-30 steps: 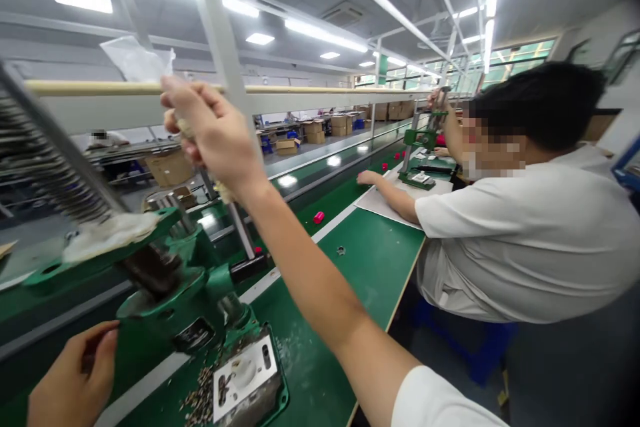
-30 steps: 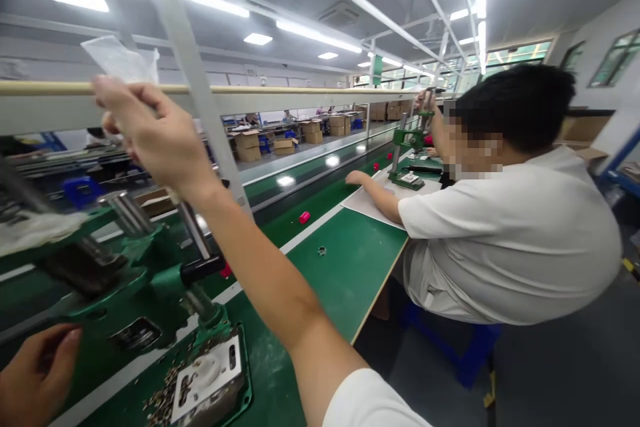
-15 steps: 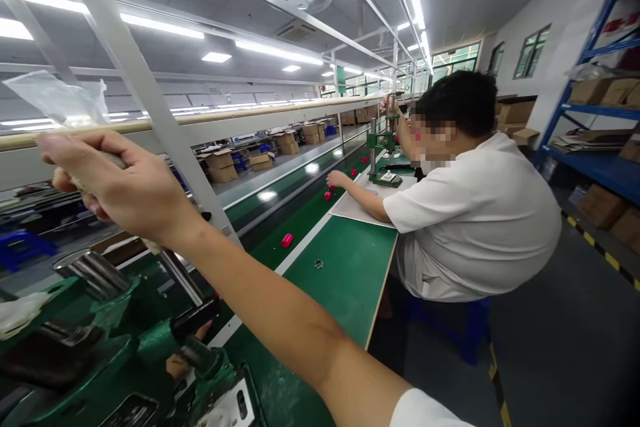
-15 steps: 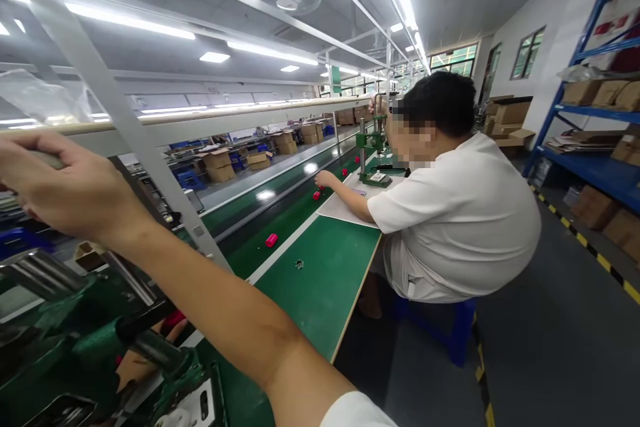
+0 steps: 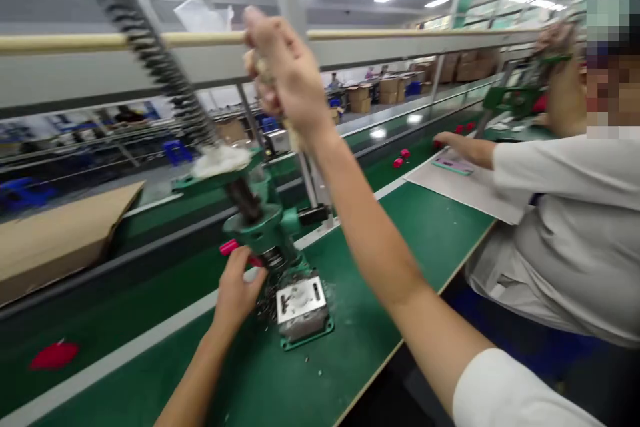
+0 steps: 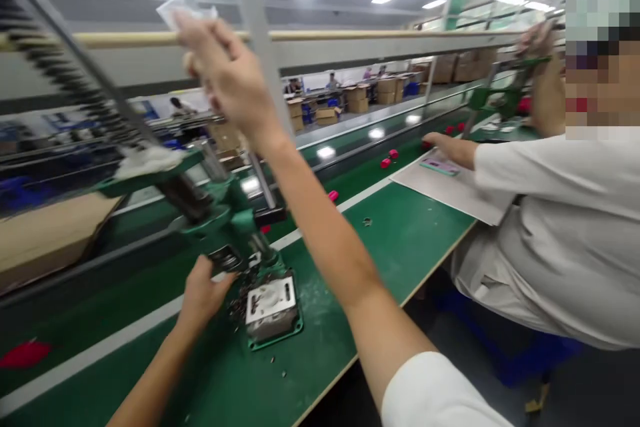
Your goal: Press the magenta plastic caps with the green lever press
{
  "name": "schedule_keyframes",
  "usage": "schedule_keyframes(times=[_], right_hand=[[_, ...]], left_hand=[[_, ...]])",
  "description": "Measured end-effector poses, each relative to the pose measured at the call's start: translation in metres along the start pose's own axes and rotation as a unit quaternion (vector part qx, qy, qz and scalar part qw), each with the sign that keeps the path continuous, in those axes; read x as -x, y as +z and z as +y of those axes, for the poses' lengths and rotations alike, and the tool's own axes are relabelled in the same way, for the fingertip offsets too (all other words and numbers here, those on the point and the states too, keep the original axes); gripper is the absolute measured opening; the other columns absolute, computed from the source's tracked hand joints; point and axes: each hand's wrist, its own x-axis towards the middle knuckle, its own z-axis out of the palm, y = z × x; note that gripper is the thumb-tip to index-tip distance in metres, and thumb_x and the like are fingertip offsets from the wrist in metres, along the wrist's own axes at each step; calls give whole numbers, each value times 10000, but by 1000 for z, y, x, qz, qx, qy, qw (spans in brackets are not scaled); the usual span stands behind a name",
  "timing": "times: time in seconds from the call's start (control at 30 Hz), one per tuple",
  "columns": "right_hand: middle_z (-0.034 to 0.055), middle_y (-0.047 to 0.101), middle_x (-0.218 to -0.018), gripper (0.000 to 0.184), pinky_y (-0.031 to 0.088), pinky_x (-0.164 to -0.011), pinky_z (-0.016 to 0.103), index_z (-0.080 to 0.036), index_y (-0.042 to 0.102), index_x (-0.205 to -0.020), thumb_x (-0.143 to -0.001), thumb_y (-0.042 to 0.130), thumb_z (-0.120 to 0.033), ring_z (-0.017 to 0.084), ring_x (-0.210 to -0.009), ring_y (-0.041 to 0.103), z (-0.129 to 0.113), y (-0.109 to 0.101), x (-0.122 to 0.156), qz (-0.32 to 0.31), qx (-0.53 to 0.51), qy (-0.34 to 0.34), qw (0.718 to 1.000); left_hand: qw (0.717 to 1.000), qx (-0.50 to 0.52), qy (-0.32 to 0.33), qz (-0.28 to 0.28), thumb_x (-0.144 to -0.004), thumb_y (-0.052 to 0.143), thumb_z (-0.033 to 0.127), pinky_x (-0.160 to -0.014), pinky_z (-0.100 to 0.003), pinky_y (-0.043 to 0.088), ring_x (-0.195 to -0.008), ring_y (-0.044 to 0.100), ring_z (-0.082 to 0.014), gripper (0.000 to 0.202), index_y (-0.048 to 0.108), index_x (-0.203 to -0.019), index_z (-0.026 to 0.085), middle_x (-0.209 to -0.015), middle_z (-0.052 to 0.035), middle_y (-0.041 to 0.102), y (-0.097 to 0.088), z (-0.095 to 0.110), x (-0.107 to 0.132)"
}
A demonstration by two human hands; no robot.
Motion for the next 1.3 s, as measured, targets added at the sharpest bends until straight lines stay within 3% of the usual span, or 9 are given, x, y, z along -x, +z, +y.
schedule_keyframes(times=[0.1, 0.3, 0.47, 0.67, 0.8, 0.9, 1.0, 1.17, 1.3], right_hand=[[-35, 488, -756, 237, 221, -456, 216, -169, 486, -941, -1085, 512, -356, 33, -512, 331, -2, -5, 0, -26, 34, -2, 999], [-27, 477, -783, 249, 206, -448, 215, -185, 461, -934, -1047, 474, -407, 39, -505, 349, -7, -5, -2, 7, 66, -2, 998], [-36, 508, -785, 244, 221, -441, 213, -192, 468, -947, -1047, 474, -415, 35, -506, 363, -6, -6, -3, 6, 73, 8, 997], [-31, 511, -807, 267, 250, -447, 188, -195, 468, -951, -1038, 469, -448, 23, -524, 381, -6, -6, -1, 10, 79, 12, 997], [-29, 528, -805, 284, 244, -441, 196, -196, 476, -940, -972, 553, -468, 26, -518, 395, -5, -8, -2, 1, 70, 0, 998], [-27, 527, -794, 305, 241, -449, 201, -194, 480, -926, -932, 587, -480, 33, -520, 402, -5, -9, -2, 0, 71, -9, 997], [-23, 529, -799, 296, 234, -450, 201, -190, 482, -931, -948, 580, -469, 38, -522, 408, -6, -7, -1, 7, 67, -10, 998], [-29, 524, -784, 249, 223, -448, 199, -189, 467, -935, -1036, 460, -417, 34, -508, 396, -5, -6, -2, 16, 61, 10, 998], [-27, 519, -784, 247, 228, -448, 200, -185, 473, -942, -1037, 483, -413, 39, -514, 393, -5, -7, -2, 12, 62, 2, 998]], left_hand=[[997, 41, 12, -70, -973, 617, 351, -1008, -391, 510, -1156, 627, -270, 254, 644, -1177, 202, -1235, -120, 641, -3, 16, 16], [977, 141, 13, -160, -982, 641, 365, -1076, -403, 468, -1306, 569, -302, 286, 692, -1228, 227, -1330, -121, 636, 3, 45, 20], [957, 227, -53, -174, -979, 652, 398, -1040, -406, 485, -1206, 633, -281, 348, 650, -1290, 241, -1313, -91, 677, 8, 44, 24], [964, 192, -95, -159, -911, 724, 464, -965, -396, 503, -1090, 653, -268, 323, 678, -1112, 215, -1162, -81, 688, -4, 31, 19], [919, 310, -185, -157, -892, 733, 440, -827, -322, 544, -960, 696, -208, 438, 531, -1206, 211, -1099, -58, 667, -6, 24, 22], [924, 307, -133, -182, -904, 722, 402, -960, -390, 532, -1101, 664, -243, 424, 580, -1254, 209, -1232, -97, 641, -6, 27, 24], [939, 275, -67, -196, -940, 700, 371, -1137, -454, 424, -1282, 584, -291, 349, 678, -1257, 227, -1353, -107, 637, -7, 37, 25], [917, 326, -93, -210, -942, 719, 370, -1083, -438, 484, -1248, 628, -294, 372, 681, -1290, 243, -1353, -102, 674, -6, 48, 27], [902, 358, -110, -214, -930, 741, 357, -1062, -433, 511, -1214, 652, -287, 381, 673, -1285, 237, -1352, -107, 675, -3, 49, 30]])
